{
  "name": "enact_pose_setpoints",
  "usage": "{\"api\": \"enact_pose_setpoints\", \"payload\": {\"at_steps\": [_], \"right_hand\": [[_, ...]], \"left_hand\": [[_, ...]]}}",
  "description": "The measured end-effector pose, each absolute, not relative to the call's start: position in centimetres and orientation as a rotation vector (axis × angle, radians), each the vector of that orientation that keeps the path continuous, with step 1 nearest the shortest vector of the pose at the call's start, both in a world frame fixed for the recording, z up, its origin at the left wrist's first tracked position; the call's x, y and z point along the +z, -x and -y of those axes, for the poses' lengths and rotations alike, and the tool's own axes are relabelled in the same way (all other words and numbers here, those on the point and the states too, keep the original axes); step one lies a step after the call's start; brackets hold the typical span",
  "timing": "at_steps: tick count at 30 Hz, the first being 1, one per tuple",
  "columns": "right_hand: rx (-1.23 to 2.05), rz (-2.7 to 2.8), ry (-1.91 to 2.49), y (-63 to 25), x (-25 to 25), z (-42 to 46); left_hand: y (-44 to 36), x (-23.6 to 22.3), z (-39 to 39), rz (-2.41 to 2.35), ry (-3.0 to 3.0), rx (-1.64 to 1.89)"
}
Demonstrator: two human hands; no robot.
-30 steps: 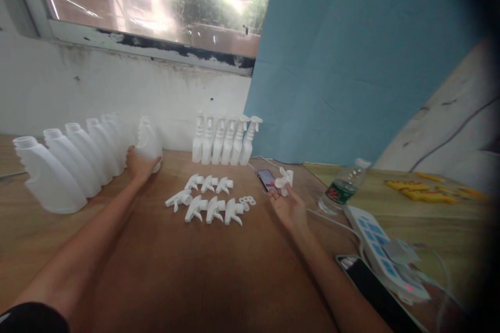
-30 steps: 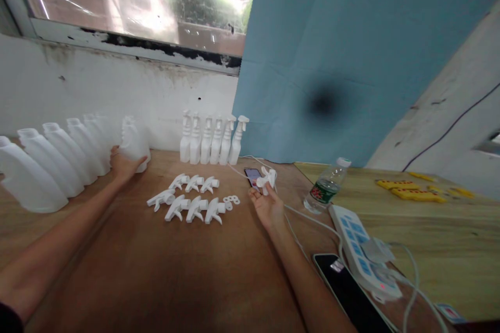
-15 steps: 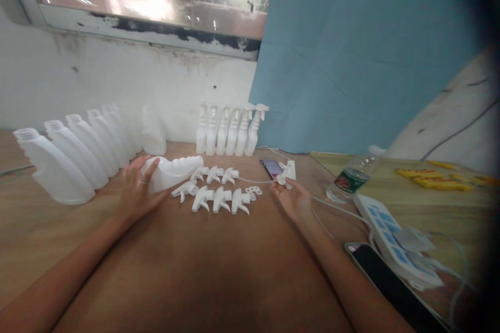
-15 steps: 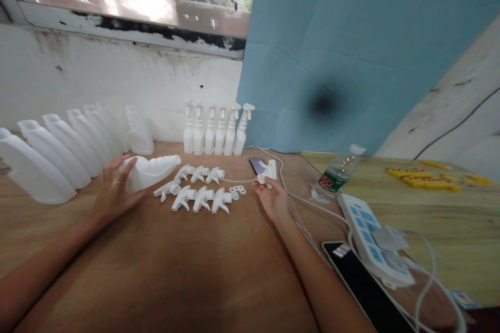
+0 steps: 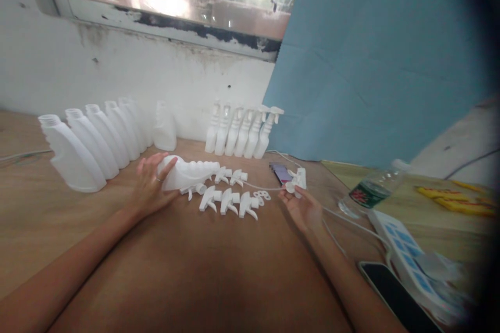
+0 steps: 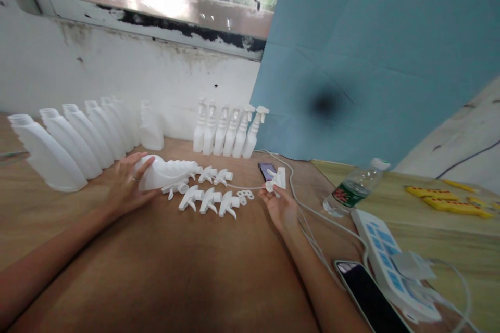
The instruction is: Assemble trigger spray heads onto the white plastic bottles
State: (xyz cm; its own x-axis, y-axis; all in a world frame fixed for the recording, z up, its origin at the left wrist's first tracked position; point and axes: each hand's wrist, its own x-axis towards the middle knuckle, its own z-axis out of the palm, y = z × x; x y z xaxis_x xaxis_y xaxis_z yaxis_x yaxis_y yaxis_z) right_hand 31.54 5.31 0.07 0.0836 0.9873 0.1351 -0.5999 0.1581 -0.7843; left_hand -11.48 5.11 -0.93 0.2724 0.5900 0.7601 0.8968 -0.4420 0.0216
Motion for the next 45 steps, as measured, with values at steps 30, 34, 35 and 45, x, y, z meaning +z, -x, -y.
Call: {"api": "enact_pose_setpoints", "payload": {"at_steps": [30, 34, 35, 45], "right_hand": [[1.214, 1.182, 0.981, -25.1, 0.5, -0.6], [1.168, 1.308, 1.046, -26.3, 1.0, -0.9], [1.143, 1.338, 1.051, -26.4, 1.0, -0.9], [1.118, 1.331, 0.926, -25.6, -0.2, -0.8]], "left_hand": [[6.8, 0.9, -0.6, 0.83, 2.312, -0.835], [6.9, 1.0, -0.3, 0.804, 2.304, -0.788], [6.8, 1.0, -0.3, 0.8, 2.301, -0.783], [6.4, 1.0, 0.0, 0.831, 2.288, -0.827]]}}
